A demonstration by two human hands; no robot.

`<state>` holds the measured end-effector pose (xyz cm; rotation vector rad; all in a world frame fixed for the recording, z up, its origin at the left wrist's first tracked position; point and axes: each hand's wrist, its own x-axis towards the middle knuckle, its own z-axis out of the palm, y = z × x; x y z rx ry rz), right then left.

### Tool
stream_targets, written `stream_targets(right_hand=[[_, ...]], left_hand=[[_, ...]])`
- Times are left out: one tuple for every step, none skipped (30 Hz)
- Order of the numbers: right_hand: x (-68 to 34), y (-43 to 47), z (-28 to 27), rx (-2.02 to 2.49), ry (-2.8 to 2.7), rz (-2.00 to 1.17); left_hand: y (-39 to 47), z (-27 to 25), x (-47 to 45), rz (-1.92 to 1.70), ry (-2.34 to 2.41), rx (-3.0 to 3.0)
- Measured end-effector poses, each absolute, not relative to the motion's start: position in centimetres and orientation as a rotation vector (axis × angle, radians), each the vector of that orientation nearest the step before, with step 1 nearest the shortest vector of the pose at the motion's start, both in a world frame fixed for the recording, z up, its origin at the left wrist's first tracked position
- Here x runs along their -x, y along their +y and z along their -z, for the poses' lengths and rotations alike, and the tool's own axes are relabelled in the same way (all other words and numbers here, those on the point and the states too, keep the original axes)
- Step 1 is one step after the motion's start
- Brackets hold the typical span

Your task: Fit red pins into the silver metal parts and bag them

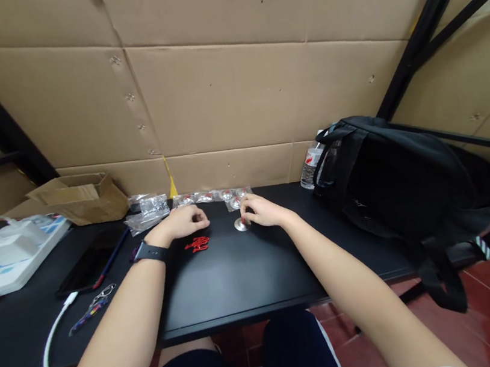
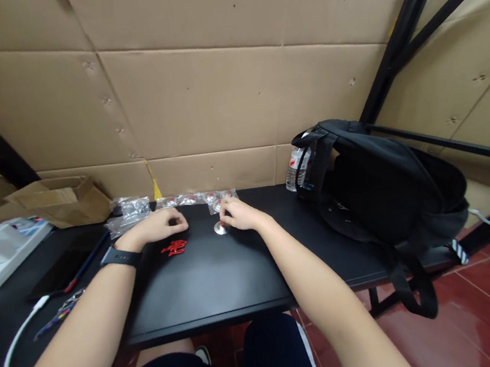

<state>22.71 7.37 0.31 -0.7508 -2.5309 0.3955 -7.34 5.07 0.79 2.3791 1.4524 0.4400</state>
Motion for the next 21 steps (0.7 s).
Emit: stream_targets(right_hand=[[-22.8,7.3,-0.4,0.753,-2.538,-0.399],[-23.0,7.3,-0.6,0.763,-2.538,-0.396],[-23.3,7.4,-0.9,0.785,-2.532,-0.384],[-23.7,7.5,-1.1,0.824,-2.525,-0.367],[-24.2,7.6,-1.4,0.884,-2.521,-0.35],[-24.9,7.8,-1.6,0.964,-2.519,-0.335],[-25.6,8.0,-1.9,1.057,-2.524,-0.329],[-26.3,8.2,-2.2,1.158,-2.537,-0.337],[-27.0,8.3,-2.4,1.254,-2.561,-0.364],[-27.7,8.5,-2.6,1.342,-2.589,-0.404],[-28.2,8.5,-2.8,1.417,-2.613,-0.452],[-28.6,8.6,-2.9,1.477,-2.63,-0.503],[-28.9,8.6,-3.0,1.519,-2.634,-0.55],[-29.1,8.7,-3.1,1.546,-2.63,-0.588],[-29.2,8.7,-3.1,1.56,-2.621,-0.615],[-29.2,8.7,-3.1,1.566,-2.609,-0.633],[-29.3,8.7,-3.0,1.563,-2.6,-0.642],[-29.3,8.7,-2.9,1.554,-2.59,-0.641],[-29.3,8.8,-2.8,1.541,-2.578,-0.635],[-29.3,8.8,-2.7,1.525,-2.564,-0.628],[-29.3,8.9,-2.6,1.506,-2.549,-0.624]], left_hand=[[5.0,-0.8,7.9,-0.355,1.424,-2.322],[4.9,-0.9,8.4,-0.292,1.386,-2.269],[4.7,-1.0,8.8,-0.25,1.348,-2.227],[4.6,-1.1,9.0,-0.222,1.318,-2.199],[4.4,-1.3,9.1,-0.207,1.305,-2.178],[4.2,-1.4,9.2,-0.199,1.308,-2.159],[4.1,-1.6,9.2,-0.191,1.318,-2.14],[3.9,-1.8,9.1,-0.182,1.331,-2.124],[3.7,-1.9,8.9,-0.17,1.342,-2.112],[3.6,-2.1,8.7,-0.158,1.343,-2.108],[3.5,-2.2,8.5,-0.147,1.336,-2.113],[3.4,-2.2,8.4,-0.137,1.321,-2.124],[3.3,-2.3,8.2,-0.129,1.305,-2.139],[3.2,-2.4,8.1,-0.126,1.294,-2.157],[3.2,-2.4,8.1,-0.132,1.286,-2.174],[3.2,-2.4,8.1,-0.144,1.275,-2.189],[3.3,-2.4,8.0,-0.167,1.258,-2.201],[3.3,-2.4,8.0,-0.206,1.236,-2.212],[3.4,-2.3,8.0,-0.262,1.209,-2.217],[3.4,-2.3,7.8,-0.332,1.177,-2.213],[3.5,-2.2,7.6,-0.408,1.145,-2.199]])
